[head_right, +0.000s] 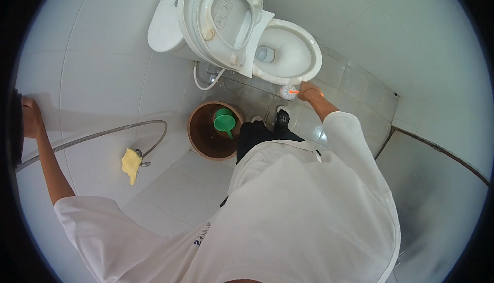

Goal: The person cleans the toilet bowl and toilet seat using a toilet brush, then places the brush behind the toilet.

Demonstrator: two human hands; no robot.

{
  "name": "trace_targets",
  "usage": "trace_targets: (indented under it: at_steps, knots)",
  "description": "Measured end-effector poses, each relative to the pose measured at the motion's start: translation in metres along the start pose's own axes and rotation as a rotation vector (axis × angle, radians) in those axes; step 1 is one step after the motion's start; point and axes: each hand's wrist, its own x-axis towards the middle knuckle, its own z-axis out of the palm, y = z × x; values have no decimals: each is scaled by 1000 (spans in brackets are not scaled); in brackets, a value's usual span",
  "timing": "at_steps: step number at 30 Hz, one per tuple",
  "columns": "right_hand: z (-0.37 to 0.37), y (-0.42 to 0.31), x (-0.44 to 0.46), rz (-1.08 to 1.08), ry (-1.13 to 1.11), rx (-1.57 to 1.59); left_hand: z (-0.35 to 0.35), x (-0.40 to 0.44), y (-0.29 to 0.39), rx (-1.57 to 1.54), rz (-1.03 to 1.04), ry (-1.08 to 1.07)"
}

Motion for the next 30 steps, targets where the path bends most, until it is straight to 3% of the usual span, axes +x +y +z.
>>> trace_targets:
  at_steps: [5, 9, 14, 16, 17, 18, 20, 24, 27, 30]
  knots:
    - [9, -37, 12, -175, -39, 181, 3, 3, 0, -4, 5, 44]
    - [10, 25, 19, -25, -44, 132, 12, 1, 5, -28, -3, 49]
    - [-29, 70, -25, 123, 142, 126, 13, 4, 4, -45, -10, 69]
    - [-35, 58, -19, 50, -22, 61, 11, 3, 9, -74, -12, 78]
    - [-32, 45, -20, 44, -10, 191, 10, 5, 11, -88, -19, 77]
    - [-18, 36, -6, -40, 36, 105, 6, 6, 9, -99, -24, 88]
    - [-4, 13, 5, -66, -80, 225, -5, 9, 12, -155, -43, 60]
    - [-13, 27, -4, 34, -91, 352, -52, 12, 30, -298, -206, -231]
    - [-20, 63, -24, 176, 122, 244, 38, 8, -19, 154, 65, 197]
    - [4, 82, -29, 233, 164, 342, 99, -2, -41, 310, 67, 323]
